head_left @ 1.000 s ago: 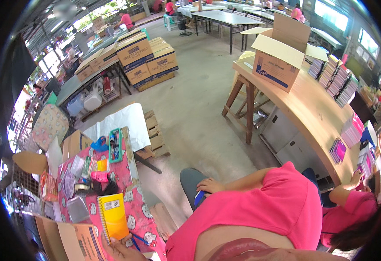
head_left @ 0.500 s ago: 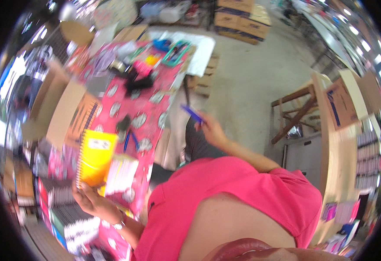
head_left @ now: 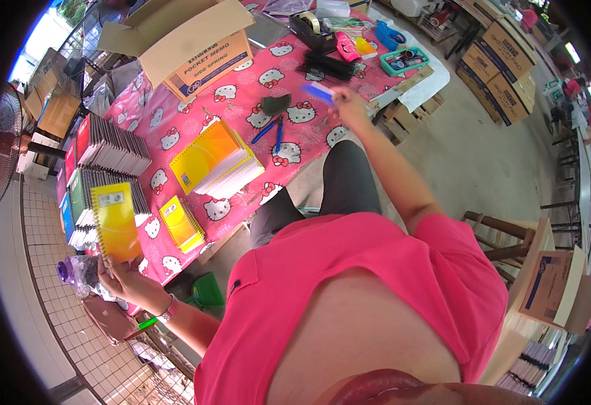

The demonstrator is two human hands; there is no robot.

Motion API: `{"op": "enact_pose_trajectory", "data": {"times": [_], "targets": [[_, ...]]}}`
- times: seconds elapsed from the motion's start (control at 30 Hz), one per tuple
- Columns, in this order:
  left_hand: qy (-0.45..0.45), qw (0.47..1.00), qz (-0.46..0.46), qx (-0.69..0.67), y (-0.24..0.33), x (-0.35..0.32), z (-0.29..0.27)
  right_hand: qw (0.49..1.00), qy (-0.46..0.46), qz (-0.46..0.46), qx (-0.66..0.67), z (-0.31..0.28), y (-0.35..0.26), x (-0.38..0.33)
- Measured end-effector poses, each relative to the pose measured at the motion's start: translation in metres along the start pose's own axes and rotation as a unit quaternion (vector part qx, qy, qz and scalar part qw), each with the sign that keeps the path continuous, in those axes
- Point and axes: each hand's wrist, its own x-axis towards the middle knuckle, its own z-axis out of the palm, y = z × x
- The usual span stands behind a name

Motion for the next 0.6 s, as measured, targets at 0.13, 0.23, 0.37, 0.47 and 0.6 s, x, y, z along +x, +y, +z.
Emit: {"op": "enact_pose_trajectory", "data": {"times": [0.13,0.23,0.37,0.47,0.6], "targets": [[-0.016,0.997,-0.047,0.055,-0.01,0.003,-0.007,0.979,0.158,0.017,0.123,-0.021,0.033,0.089],[-0.016,0.996,-0.055,0.064,-0.013,0.008,0.012,0.959,0.257,-0.085,-0.085,-0.08,0.081,0.145],[0.001,0.994,-0.072,0.084,-0.027,0.008,0.001,0.898,0.264,0.033,-0.35,-0.094,0.117,0.173],[0.026,0.988,-0.114,0.099,-0.026,-0.005,0.01,0.905,0.266,0.055,-0.328,-0.102,0.14,0.171],[0.012,0.978,-0.12,0.168,-0.047,0.001,-0.003,0.906,0.229,-0.028,-0.356,-0.113,0.158,0.157]]}}
